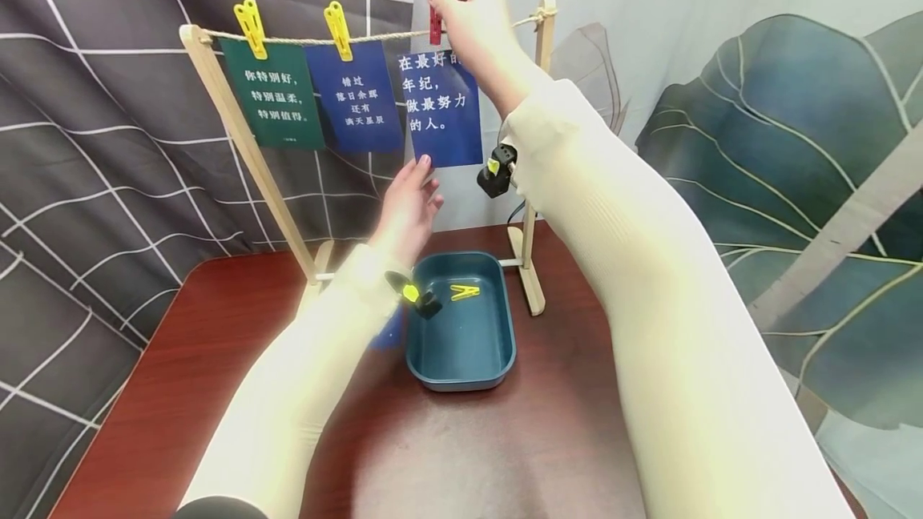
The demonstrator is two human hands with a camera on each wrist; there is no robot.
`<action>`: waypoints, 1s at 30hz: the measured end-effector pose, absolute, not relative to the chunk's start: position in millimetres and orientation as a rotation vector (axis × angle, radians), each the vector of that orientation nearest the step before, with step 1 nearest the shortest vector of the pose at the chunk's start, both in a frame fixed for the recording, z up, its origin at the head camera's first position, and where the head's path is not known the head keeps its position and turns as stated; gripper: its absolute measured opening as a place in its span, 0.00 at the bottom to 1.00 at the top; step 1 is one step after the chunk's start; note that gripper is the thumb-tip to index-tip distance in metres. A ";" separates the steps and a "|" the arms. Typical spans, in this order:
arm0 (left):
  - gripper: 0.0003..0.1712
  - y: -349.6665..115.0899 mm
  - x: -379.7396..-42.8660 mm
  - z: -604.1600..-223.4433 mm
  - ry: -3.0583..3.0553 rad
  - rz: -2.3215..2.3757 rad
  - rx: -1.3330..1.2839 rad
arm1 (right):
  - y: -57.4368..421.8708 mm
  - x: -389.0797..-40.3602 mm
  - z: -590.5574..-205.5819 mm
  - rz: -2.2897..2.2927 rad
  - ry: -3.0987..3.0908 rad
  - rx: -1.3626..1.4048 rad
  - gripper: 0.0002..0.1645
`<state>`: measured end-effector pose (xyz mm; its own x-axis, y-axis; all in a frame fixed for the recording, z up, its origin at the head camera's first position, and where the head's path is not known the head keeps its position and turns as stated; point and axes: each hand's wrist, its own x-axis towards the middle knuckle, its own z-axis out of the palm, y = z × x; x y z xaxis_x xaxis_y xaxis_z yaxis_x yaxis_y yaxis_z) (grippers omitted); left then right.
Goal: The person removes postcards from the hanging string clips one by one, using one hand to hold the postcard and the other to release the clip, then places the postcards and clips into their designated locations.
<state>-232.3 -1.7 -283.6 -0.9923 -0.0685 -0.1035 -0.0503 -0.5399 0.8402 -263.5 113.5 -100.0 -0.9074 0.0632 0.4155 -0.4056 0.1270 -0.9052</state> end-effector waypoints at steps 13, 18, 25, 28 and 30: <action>0.15 -28.9 -192.6 -317.6 -1.985 -2.681 0.090 | 114.4 -211.1 -109.8 2.063 -1.593 0.516 0.01; 0.11 -55.6 -171.9 -329.5 -2.196 -2.545 0.126 | 119.9 -187.9 -149.3 1.801 -1.873 0.606 0.02; 0.14 -98.6 -150.9 -347.9 -2.307 -2.387 0.194 | 128.1 -180.1 -229.5 1.370 -2.256 0.663 0.10; 0.16 -117.3 -144.5 -355.8 -2.362 -2.332 0.264 | 129.3 -180.6 -263.1 1.234 -2.450 0.718 0.11; 0.18 -129.0 -141.2 -361.9 -2.385 -2.307 0.292 | 129.9 -181.3 -283.7 1.127 -2.584 0.770 0.12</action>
